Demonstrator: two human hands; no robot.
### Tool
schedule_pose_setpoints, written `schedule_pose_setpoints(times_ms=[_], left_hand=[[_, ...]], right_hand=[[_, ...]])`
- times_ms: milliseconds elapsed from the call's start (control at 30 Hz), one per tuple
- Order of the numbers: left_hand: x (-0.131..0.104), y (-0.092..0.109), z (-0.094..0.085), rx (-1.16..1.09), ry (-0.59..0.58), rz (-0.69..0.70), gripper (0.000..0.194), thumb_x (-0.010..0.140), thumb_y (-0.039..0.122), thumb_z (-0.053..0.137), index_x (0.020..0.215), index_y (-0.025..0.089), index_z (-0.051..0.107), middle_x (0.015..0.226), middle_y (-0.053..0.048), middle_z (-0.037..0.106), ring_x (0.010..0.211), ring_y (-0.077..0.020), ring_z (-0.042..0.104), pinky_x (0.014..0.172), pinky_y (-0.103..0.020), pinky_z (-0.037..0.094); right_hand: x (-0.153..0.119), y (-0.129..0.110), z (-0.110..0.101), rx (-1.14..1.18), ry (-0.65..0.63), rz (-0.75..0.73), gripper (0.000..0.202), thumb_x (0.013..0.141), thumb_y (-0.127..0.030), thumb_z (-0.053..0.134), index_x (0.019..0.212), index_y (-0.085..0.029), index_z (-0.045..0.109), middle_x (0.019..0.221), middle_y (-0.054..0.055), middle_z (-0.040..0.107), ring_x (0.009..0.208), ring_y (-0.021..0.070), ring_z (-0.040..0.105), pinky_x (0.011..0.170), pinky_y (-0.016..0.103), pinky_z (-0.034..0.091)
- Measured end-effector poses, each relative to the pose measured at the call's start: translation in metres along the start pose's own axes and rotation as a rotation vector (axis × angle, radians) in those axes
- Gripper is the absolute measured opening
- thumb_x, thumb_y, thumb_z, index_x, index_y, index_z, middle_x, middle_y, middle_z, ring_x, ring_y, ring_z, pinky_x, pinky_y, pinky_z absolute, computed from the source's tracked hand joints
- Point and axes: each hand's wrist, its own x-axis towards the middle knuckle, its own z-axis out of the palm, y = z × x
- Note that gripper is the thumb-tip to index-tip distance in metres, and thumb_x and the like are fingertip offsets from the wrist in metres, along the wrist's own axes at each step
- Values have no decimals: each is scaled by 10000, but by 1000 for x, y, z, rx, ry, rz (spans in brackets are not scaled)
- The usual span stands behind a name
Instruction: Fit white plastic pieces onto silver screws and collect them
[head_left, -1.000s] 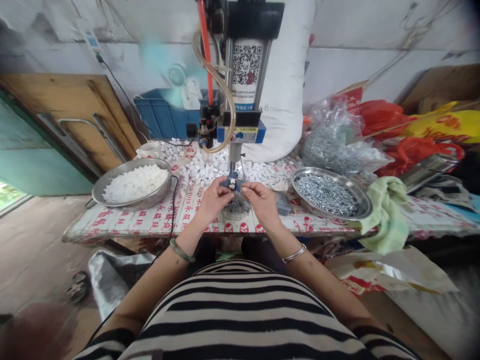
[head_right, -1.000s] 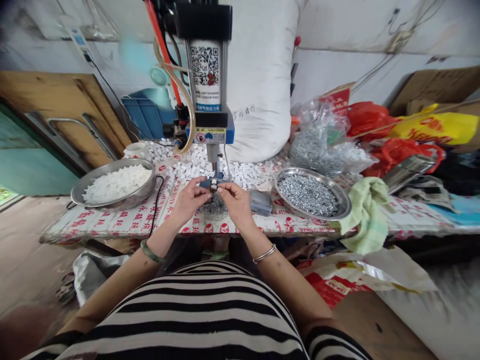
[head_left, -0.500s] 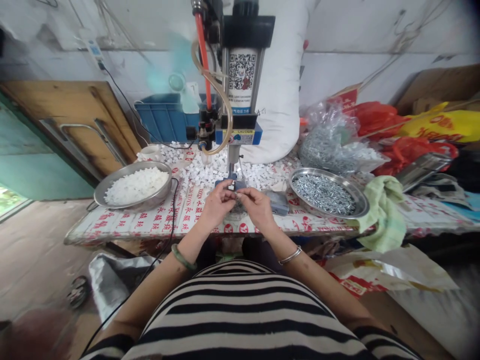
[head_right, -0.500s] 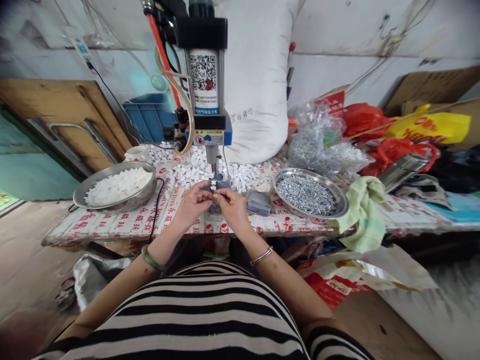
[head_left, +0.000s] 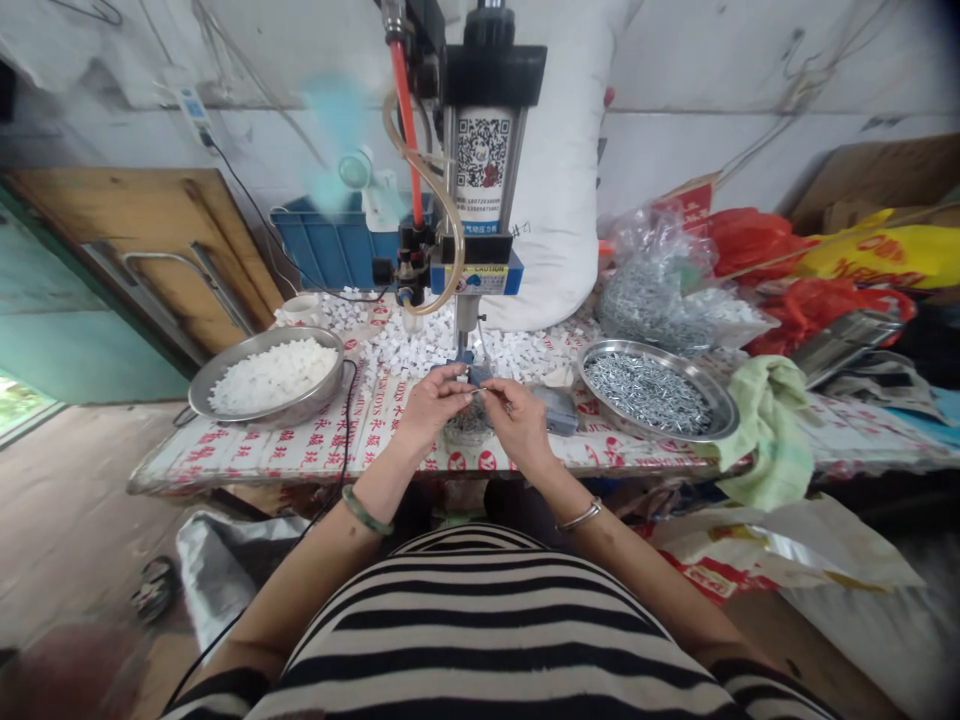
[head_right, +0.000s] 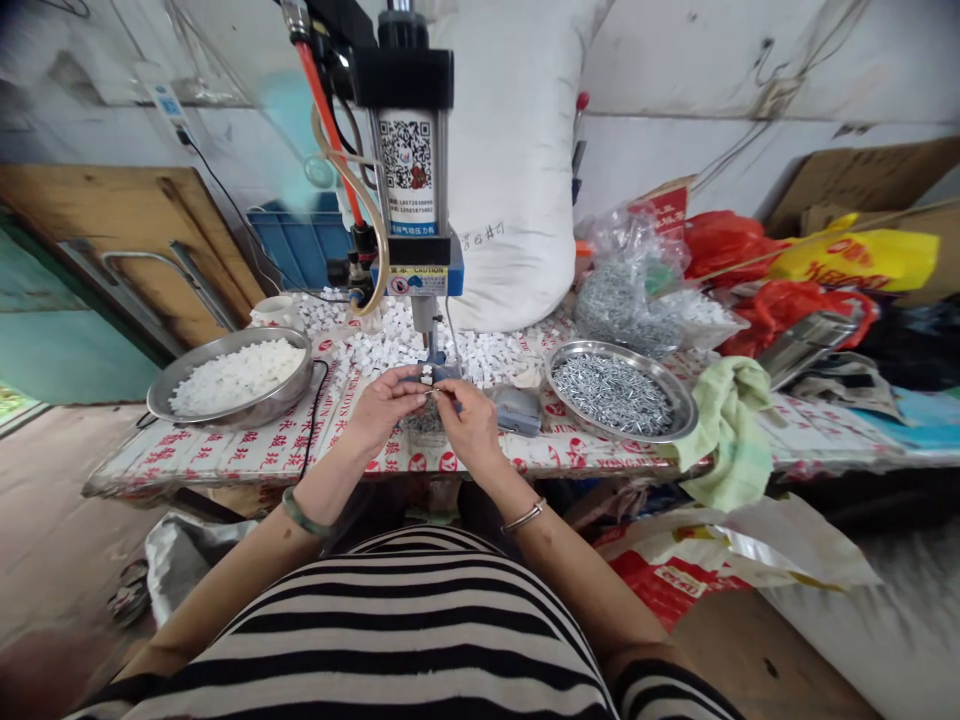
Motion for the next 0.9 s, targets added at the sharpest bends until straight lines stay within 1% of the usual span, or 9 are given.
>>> schedule_pose_setpoints(times_ms=[200,333,433,500,567,633,733,833,900], left_hand=[[0,-5,-4,398,-23,174,439,733,216,567,1165,178,494,702,10,628,596,-102,553,630,-237,454],[-2,-6,-1,485,12,223,384,779,239,515,1159,192,493,670,11,592,589,-107,536,586,-228,425],[0,-4,5,300,43,34,322,790,260,500,1103,189,485,532,59,473,431,-72,424,451,-197,345],[2,-1,8,101,-15,-167,291,783,285,513,1053,183,478,461,96,363,355,-49,319,381,-170,255],[3,0,10,-43,-80,-268,274,768,326,542,991,177,486,438,112,312,334,-39,277,356,-152,209],[3,-1,9,-85,-79,-235,280,757,384,556,920,163,505,447,97,358,343,-40,318,350,-150,239],[4,-6,6,-34,-39,-140,304,712,405,608,845,146,523,553,40,514,435,-61,467,416,-177,380],[4,-11,1,105,-29,-57,260,666,334,658,797,140,544,605,21,565,518,-83,535,514,-211,453],[5,-13,-1,261,-7,23,199,706,330,613,766,147,561,589,19,563,523,-92,534,523,-217,451]], right_hand=[[1,2,-2,-50,-68,-80,185,840,-300,463,872,-225,629,893,37,664,850,177,589,792,318,439],[1,1,-1,-51,-112,-41,172,836,-281,443,867,-215,598,842,38,650,792,173,581,743,301,440],[-1,-1,1,-77,-120,-49,181,840,-262,403,890,-203,567,839,51,629,783,176,566,731,303,432],[-1,-2,3,-114,-111,-91,186,846,-253,379,888,-196,551,856,63,615,810,181,555,748,306,421],[-1,-3,3,-141,-99,-108,184,851,-245,365,881,-192,539,863,68,606,823,181,549,757,302,413],[0,-2,3,-155,-92,-80,178,850,-241,368,883,-190,536,847,63,604,805,178,548,745,296,411],[1,0,3,-151,-93,7,175,840,-254,385,888,-191,542,807,52,605,757,176,549,711,292,411],[2,2,4,-122,-111,83,180,829,-269,396,889,-195,550,790,43,607,724,175,547,683,292,409],[2,3,5,-94,-114,109,182,827,-276,400,890,-197,551,790,39,607,707,171,546,664,289,409]])
